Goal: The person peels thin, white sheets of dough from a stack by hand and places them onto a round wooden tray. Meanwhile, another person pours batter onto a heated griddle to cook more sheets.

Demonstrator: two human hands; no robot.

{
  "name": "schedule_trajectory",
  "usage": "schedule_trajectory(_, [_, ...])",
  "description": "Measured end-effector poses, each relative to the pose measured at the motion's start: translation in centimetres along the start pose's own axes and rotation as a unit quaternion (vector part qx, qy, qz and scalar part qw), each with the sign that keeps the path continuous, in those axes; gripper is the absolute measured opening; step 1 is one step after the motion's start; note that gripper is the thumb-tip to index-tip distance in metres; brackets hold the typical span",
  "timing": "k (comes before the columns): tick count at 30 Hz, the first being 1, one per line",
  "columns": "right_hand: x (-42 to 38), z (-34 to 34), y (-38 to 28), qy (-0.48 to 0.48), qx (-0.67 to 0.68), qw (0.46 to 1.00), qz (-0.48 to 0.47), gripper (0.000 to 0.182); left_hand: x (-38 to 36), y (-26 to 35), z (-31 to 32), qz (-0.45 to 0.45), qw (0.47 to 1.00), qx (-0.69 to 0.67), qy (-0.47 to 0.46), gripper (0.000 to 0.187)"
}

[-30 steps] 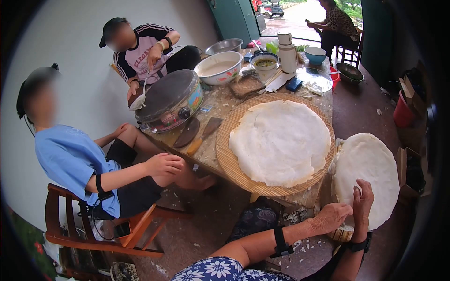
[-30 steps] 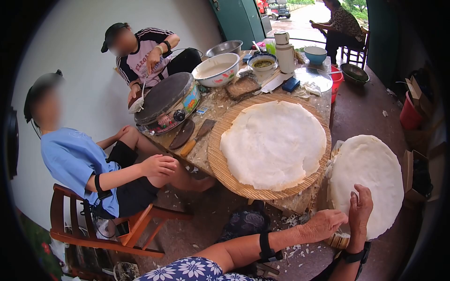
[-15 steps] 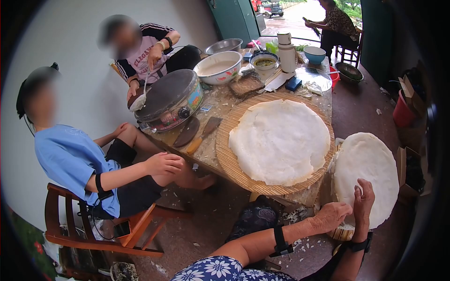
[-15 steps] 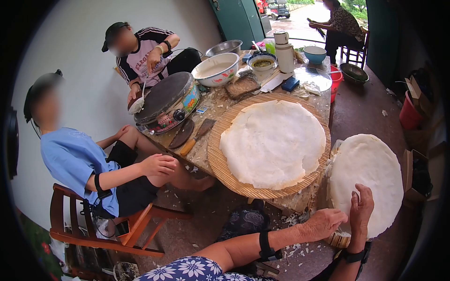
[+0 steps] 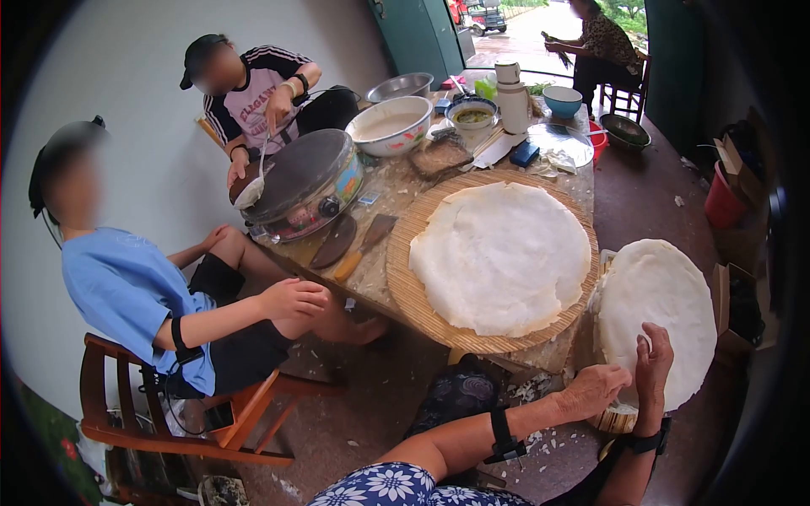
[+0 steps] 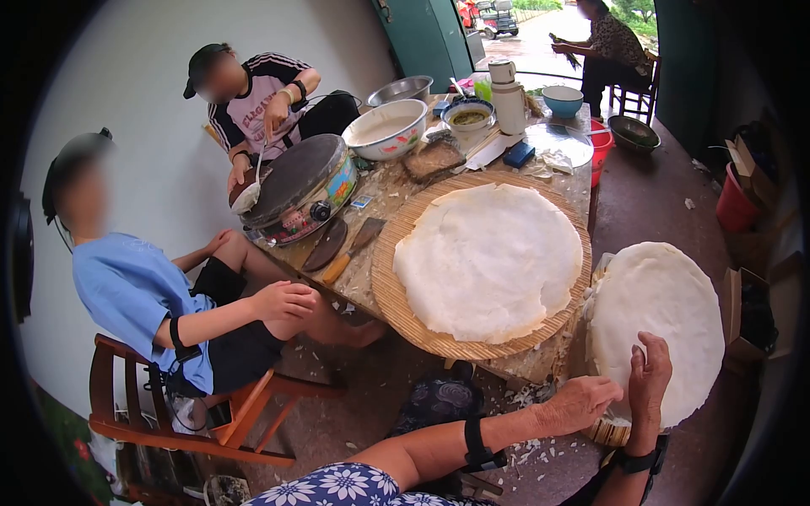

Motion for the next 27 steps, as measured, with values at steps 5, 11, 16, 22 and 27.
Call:
schedule_trajectory(5, [-0.02, -0.05, 0.16, 0.002, 0.0, 1.0, -0.002, 0.023, -0.1, -0.19, 0.21, -0.007, 1.0, 0.014, -0.007, 0.005])
schedule_trajectory(11, [0.02, -0.15, 0.07, -0.003, -0.003, 1.0, -0.002, 0.023, -0.14, -0.26, 0.36, -0.016, 1.0, 0.015, -0.011, 0.005])
schedule_trajectory(16, [0.08, -0.06, -0.26, 0.0, 0.013, 1.0, -0.001, 0.023, -0.13, -0.51, 0.66, -0.022, 1.0, 0.001, -0.01, 0.004])
schedule_trajectory(22, [-0.02, 0.0, 0.07, -0.004, 0.005, 1.0, -0.008, 0.023, -0.09, -0.33, 0.51, -0.023, 1.0, -0.003, -0.014, 0.004])
schedule_trajectory(27, [-0.05, -0.07, -0.07, -0.003, 0.003, 1.0, -0.003, 0.023, -0.12, -0.35, 0.61, -0.021, 1.0, 0.006, -0.008, 0.005])
Point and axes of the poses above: each hand's wrist, its own x-axis towards the middle knuckle, its own z-axis out of the palm, y = z × x, the point moved 2 cm from there along x, towards the middle knuckle, and after that the axes turned 2 degrees about -x, right-handed, at the moved point
